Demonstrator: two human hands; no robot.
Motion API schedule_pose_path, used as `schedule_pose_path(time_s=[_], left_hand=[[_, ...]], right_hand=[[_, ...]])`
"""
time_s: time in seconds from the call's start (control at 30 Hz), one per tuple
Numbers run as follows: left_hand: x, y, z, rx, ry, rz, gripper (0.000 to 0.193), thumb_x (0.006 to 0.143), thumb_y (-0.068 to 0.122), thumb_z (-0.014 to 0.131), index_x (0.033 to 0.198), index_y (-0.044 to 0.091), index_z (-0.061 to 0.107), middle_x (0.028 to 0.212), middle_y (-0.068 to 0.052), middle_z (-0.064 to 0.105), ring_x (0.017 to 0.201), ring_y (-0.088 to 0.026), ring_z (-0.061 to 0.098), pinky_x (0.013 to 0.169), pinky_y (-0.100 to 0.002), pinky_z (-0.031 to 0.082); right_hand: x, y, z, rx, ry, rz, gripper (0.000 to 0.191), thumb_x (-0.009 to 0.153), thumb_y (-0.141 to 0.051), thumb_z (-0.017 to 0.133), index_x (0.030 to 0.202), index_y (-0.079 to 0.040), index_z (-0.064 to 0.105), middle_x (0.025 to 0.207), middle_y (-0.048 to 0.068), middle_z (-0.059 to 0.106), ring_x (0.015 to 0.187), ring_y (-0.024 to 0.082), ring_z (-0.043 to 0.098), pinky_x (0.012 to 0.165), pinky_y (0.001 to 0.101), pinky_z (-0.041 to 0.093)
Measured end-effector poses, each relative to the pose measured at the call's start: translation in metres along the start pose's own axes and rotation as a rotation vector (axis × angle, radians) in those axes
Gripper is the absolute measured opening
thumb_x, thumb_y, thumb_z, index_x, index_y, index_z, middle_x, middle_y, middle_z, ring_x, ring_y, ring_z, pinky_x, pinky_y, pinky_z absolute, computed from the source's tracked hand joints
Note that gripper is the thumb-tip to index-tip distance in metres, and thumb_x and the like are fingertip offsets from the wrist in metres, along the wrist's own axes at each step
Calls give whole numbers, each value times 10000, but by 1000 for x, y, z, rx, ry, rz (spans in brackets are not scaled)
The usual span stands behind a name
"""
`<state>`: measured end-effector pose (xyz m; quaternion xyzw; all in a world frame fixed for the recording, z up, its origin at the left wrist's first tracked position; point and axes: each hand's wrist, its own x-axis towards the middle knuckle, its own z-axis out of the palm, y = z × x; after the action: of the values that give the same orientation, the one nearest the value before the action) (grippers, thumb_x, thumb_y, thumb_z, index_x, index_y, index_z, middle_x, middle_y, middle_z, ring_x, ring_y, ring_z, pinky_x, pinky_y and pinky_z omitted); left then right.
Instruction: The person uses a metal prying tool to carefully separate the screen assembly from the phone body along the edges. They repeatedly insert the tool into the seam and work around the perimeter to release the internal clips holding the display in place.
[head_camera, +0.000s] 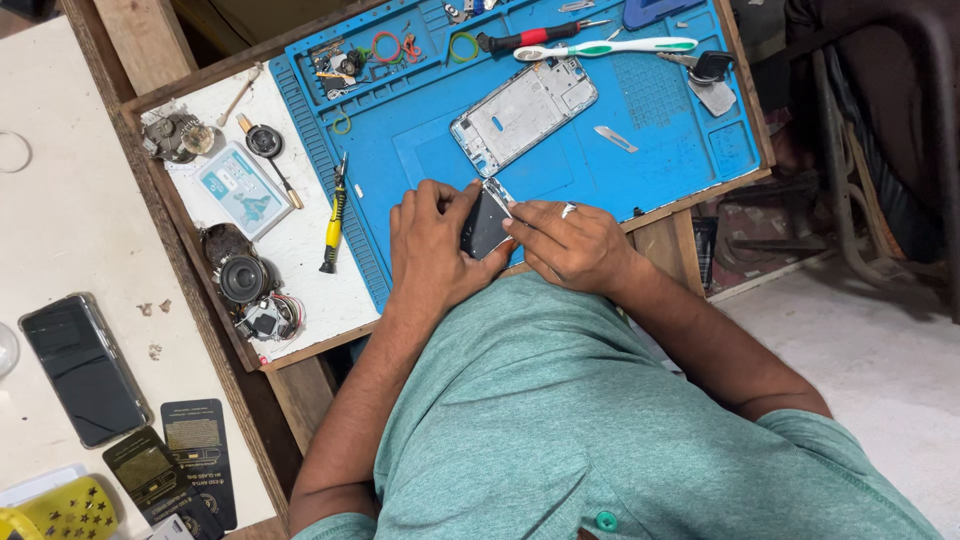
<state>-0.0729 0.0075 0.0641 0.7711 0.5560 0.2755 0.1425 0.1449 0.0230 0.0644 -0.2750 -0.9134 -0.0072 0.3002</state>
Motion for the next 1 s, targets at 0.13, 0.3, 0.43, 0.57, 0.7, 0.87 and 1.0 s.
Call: schedule_pose_path(time_s=[0.13, 0.3, 0.43, 0.57, 0.7, 0.87, 1.0], left_hand=[[-4, 1, 1, -12, 12, -7, 727, 718, 453, 879, 1279, 22, 711, 1027, -100, 527, 942, -245, 510, 817, -417, 400], [-4, 0, 2, -11, -9, -14, 739, 715, 428, 874, 1303, 15, 700, 1033, -106, 516, 945, -250, 501, 817, -418, 404], [-3, 0, 3, -18, -28, -24, 768, 661, 395, 872, 1303, 10, 698, 1037, -108, 513, 950, -252, 500, 825, -416, 409], [-4, 1, 2, -37, -26, -12, 775, 657, 368, 867, 1317, 3, 691, 1042, -110, 510, 953, -255, 499, 832, -411, 413], [-3, 2, 2, -44, -16, -8, 765, 653, 349, 863, 1312, 1, 692, 1035, -110, 513, 949, -253, 503, 836, -410, 415], [-2, 3, 1, -43, 3, -10, 716, 703, 358, 876, 1301, 5, 704, 1022, -106, 516, 939, -251, 507, 821, -410, 410], [-5, 1, 0, -50, -14, -7, 779, 715, 461, 910, 1294, -16, 700, 1001, -106, 511, 922, -253, 502, 810, -416, 402]], right_hand=[[3, -4, -5, 16, -60, 31, 288, 856, -92, 760, 1126, 8, 758, 1164, 163, 743, 1015, 251, 751, 817, 334, 602], [6, -8, -9, -15, -109, 46, 277, 897, -96, 731, 1152, 6, 758, 1247, 148, 735, 1157, 258, 725, 904, 354, 578], [5, -11, -3, -34, -99, 49, 294, 892, -84, 679, 1161, 6, 757, 1274, 165, 725, 1199, 268, 708, 965, 379, 571], [3, -12, 4, -57, -98, 58, 289, 921, -101, 632, 1160, 12, 749, 1266, 189, 721, 1210, 284, 699, 1009, 410, 558], [4, -10, 8, -67, -107, 38, 287, 957, -112, 600, 1172, 17, 739, 1283, 206, 710, 1230, 296, 696, 1057, 427, 547], [3, -6, 11, -38, -96, 41, 290, 944, -89, 606, 1176, 24, 739, 1299, 208, 707, 1229, 293, 696, 1061, 431, 545], [4, -5, 16, 32, -64, 105, 234, 947, -49, 674, 1166, -9, 743, 1308, 161, 694, 1208, 272, 725, 1065, 431, 565]])
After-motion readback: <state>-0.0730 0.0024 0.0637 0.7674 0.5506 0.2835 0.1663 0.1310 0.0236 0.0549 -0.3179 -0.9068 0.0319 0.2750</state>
